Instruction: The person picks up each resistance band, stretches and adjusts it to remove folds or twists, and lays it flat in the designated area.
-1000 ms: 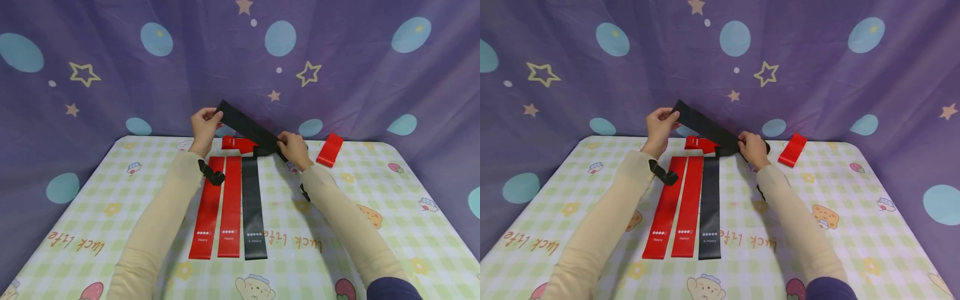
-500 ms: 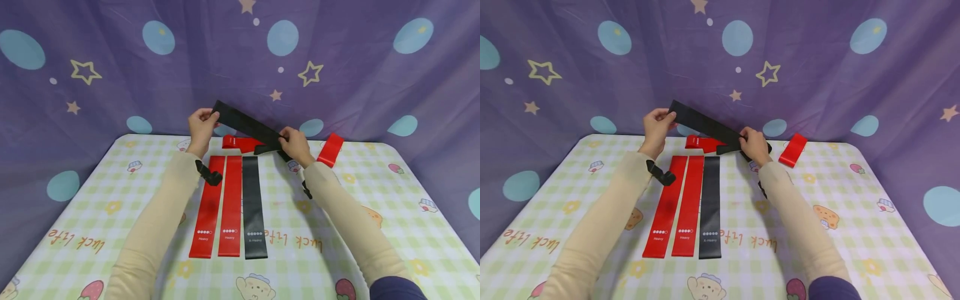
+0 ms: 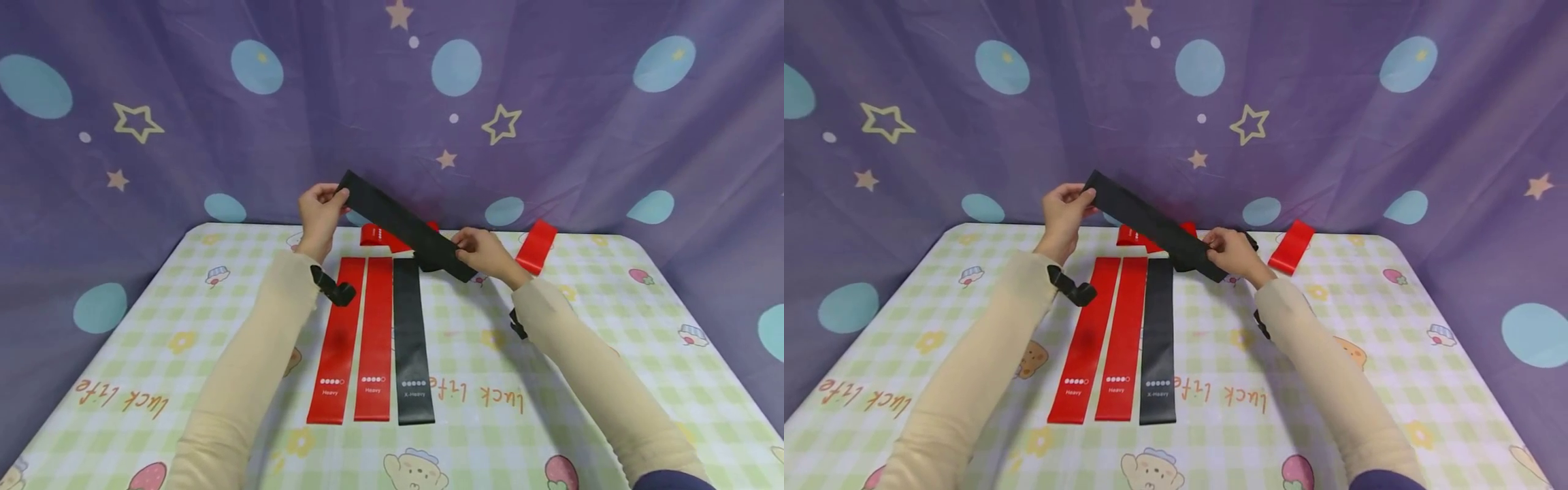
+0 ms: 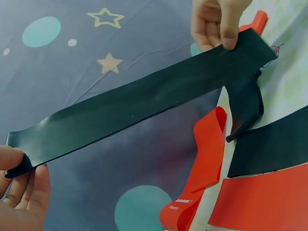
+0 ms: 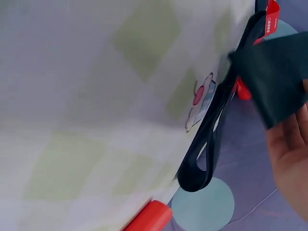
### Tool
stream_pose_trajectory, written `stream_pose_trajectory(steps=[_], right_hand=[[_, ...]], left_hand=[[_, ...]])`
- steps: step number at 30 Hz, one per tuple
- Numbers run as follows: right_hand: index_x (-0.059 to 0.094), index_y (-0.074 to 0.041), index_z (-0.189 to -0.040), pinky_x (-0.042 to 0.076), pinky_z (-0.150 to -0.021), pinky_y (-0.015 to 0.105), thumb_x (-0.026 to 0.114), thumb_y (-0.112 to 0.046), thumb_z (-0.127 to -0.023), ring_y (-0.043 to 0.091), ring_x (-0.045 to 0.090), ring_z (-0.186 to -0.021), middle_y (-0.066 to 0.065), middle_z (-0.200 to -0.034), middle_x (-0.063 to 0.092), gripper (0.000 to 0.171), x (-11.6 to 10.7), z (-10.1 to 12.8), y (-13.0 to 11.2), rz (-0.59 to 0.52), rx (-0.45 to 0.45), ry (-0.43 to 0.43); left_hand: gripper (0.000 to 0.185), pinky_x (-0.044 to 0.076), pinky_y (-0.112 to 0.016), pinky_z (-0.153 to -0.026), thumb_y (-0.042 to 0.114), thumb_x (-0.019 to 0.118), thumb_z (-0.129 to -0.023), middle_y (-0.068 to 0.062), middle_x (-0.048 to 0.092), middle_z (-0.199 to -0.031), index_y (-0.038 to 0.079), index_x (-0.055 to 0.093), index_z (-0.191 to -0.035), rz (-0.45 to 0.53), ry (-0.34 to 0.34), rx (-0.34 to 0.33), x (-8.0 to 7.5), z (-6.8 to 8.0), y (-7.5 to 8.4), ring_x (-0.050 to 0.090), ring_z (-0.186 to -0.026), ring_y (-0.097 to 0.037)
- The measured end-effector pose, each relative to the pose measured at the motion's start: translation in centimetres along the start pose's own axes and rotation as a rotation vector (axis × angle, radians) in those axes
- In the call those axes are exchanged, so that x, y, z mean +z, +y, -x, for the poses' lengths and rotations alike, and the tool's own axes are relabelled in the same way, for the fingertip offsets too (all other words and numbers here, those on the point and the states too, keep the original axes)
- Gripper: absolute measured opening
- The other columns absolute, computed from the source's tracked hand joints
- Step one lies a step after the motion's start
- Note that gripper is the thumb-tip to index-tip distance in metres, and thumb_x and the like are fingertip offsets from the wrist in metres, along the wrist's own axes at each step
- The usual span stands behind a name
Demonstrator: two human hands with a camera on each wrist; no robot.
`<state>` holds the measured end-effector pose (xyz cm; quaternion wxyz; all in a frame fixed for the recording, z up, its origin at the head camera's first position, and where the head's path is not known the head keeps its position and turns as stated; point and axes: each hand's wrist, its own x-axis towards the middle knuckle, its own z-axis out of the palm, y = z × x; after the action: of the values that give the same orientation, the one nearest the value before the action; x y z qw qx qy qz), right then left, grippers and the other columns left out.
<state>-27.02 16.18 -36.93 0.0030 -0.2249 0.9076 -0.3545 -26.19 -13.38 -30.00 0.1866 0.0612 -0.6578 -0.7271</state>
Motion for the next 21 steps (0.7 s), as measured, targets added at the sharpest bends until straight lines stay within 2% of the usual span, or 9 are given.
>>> stream_pose_trajectory(steps=[5,12,17,21], right_hand=[[0.065,0.002,-0.105,0.052,-0.075,0.035,0.061,-0.003,-0.085,0.021,0.063,-0.079,0.015,-0.094,0.069,0.021,-0.3,1.0,0.7,-0.006,-0.025,-0.091],[0.067,0.003,-0.098,0.051,-0.071,0.030,0.063,0.001,-0.080,0.018,0.058,-0.075,0.013,-0.085,0.067,0.018,-0.7,1.9,1.5,-0.051,-0.079,-0.129],[0.066,0.003,-0.095,0.049,-0.073,0.029,0.064,0.001,-0.080,0.017,0.057,-0.077,0.011,-0.083,0.066,0.016,-0.8,2.4,2.3,-0.036,-0.051,-0.145],[0.066,0.002,-0.095,0.048,-0.071,0.024,0.065,-0.001,-0.082,0.014,0.055,-0.076,0.009,-0.084,0.066,0.013,-1.0,3.0,2.8,-0.043,-0.005,-0.155]], left_hand=[[0.020,0.054,-0.017,-0.060,0.000,0.063,-0.088,0.003,0.053,-0.069,-0.011,0.060,-0.104,-0.002,-0.013,-0.030,-0.2,0.2,-0.4,0.054,-0.059,-0.006],[0.009,0.056,-0.021,-0.063,0.003,0.064,-0.088,0.001,0.053,-0.072,-0.001,0.062,-0.096,-0.028,-0.030,-0.048,-0.4,0.5,-0.9,0.056,-0.063,-0.009],[0.008,0.057,-0.024,-0.064,0.004,0.065,-0.088,0.003,0.055,-0.072,0.003,0.062,-0.095,-0.048,-0.063,-0.033,-0.5,1.0,-0.6,0.059,-0.064,-0.012],[0.007,0.055,-0.021,-0.060,0.004,0.064,-0.088,0.004,0.056,-0.071,0.004,0.062,-0.094,-0.035,-0.085,-0.023,-0.5,1.2,-0.3,0.060,-0.062,-0.010]])
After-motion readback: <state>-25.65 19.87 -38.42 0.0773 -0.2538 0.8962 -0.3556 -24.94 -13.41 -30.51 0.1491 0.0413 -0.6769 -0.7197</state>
